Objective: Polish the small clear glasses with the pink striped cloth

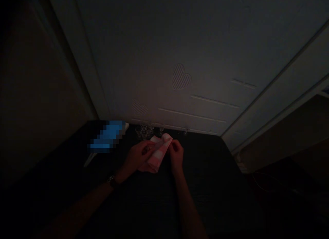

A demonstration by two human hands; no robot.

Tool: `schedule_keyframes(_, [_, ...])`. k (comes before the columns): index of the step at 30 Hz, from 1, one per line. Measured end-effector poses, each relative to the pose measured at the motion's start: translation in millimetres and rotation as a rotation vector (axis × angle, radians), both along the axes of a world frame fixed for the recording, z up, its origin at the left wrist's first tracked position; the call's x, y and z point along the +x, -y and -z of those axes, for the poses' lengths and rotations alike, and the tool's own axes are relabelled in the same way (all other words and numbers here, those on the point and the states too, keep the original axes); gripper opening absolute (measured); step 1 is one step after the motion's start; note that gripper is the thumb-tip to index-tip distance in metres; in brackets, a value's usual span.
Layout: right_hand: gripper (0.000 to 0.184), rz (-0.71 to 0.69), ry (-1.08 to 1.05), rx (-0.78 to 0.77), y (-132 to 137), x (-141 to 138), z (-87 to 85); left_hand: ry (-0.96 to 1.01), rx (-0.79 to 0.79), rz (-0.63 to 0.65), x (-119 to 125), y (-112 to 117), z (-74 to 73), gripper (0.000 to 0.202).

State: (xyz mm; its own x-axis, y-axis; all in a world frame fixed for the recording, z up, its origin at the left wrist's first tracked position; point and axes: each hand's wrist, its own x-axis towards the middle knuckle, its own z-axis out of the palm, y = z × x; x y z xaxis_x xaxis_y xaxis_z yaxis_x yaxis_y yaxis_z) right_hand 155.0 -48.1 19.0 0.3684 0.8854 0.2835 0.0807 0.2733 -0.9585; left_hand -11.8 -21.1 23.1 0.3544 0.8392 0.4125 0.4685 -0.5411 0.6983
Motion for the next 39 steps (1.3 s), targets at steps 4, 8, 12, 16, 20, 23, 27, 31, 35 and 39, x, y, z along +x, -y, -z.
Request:
schedule_keyframes(4, [0.02,0.105,0.002,0.01,-1.2,5.7,4.5,-0.043,0.009,0.051,-1.9,0.5,-0.7,0.022])
schedule_keyframes(8, [0.023,0.214,-0.112,-0.035,-4.3,16.4,13.6,-0.087,0.005,0.089,-3.9,-0.3,2.9,0.022])
schedule_keyframes(12, [0.026,0.336,-0.172,-0.061,-7.7,32.6,25.7,-0.163,0.005,0.066,-4.8,-3.7,10.4,0.019])
schedule_keyframes(16, [0.036,0.649,-0.064,-0.068,-6.4,48.4,31.4,-0.189,-0.016,0.057,-4.9,-6.3,15.1,0.021])
schedule_keyframes(20, [0.034,0.749,0.243,0.019,0.5,46.3,19.9,-0.193,-0.004,0.046,-4.6,-6.3,15.5,0.019])
schedule_keyframes(23, [0.024,0.566,0.429,0.046,2.1,33.0,11.6,-0.198,0.008,0.053,-4.7,-5.9,14.6,0.018])
schedule_keyframes(27, [0.024,0.31,0.719,-0.094,-2.7,18.5,16.0,-0.217,-0.009,0.045,-4.6,-5.8,13.5,0.017])
schedule_keyframes(31, [0.029,0.221,0.844,-0.208,-5.5,19.4,25.6,-0.227,-0.009,0.032,-4.2,-6.1,13.8,0.016])
schedule_keyframes(35, [0.026,0.16,0.851,-0.168,-4.5,25.8,27.2,-0.226,-0.006,0.031,-4.1,-5.9,13.3,0.017])
schedule_keyframes(39, [0.024,0.088,0.856,-0.178,-3.4,24.4,24.8,-0.215,-0.007,0.024,-4.1,-4.5,10.5,0.019])
